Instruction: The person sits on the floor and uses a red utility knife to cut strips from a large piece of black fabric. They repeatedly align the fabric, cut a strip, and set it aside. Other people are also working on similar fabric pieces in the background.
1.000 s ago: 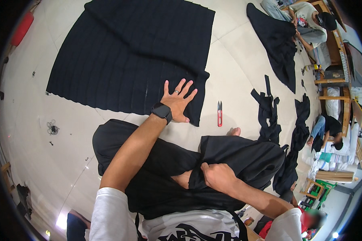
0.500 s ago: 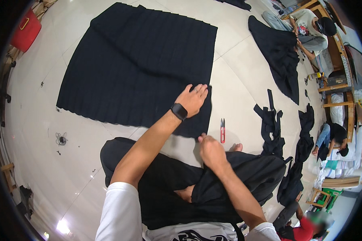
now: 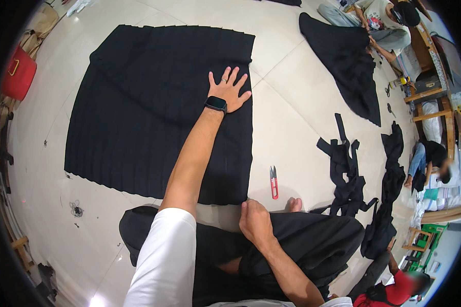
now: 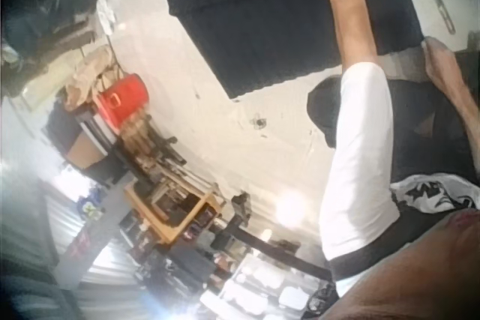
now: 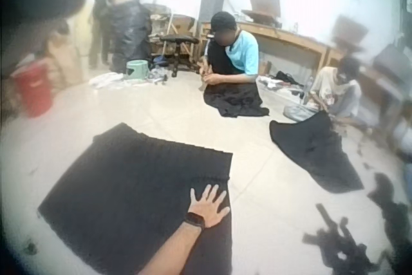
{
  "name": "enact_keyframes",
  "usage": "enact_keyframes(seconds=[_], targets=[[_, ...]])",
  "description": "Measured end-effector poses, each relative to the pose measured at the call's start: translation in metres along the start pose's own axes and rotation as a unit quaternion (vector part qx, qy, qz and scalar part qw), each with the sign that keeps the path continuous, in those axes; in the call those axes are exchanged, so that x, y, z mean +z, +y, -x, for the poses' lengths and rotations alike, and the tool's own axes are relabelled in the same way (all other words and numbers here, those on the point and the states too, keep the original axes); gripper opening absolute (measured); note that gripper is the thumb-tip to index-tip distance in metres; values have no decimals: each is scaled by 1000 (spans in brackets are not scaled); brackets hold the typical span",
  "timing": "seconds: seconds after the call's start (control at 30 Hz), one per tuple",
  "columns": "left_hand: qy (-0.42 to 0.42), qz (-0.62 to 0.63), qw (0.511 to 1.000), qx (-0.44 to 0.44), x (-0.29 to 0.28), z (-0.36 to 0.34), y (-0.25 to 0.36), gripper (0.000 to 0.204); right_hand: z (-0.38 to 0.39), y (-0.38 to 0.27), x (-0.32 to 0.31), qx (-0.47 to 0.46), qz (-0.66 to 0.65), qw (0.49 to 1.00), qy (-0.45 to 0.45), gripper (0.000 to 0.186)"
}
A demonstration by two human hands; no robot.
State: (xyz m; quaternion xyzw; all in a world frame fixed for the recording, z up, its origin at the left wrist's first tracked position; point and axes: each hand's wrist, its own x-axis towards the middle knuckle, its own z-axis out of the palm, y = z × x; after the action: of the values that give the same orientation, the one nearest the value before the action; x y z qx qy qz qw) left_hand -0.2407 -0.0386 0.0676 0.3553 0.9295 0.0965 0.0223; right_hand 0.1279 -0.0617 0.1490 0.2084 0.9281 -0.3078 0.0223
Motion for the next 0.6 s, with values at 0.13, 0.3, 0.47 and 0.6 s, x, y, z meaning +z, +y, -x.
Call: enact_keyframes(seconds=[0.13, 0.3, 0.47, 0.6], targets=[[50, -19, 999, 1, 11, -11, -3, 69, 5, 2, -1, 24, -9, 1000, -16, 17], [41, -15, 999, 0, 11, -15, -5, 68, 20, 1, -8, 16, -29, 999, -7, 15], [32, -14, 999, -7, 8, -17, -4, 68, 40, -4, -15, 14, -21, 999, -28, 13], [39, -11, 999, -7, 9, -18, -4, 68, 56, -6, -16, -7, -45, 999, -8, 11]])
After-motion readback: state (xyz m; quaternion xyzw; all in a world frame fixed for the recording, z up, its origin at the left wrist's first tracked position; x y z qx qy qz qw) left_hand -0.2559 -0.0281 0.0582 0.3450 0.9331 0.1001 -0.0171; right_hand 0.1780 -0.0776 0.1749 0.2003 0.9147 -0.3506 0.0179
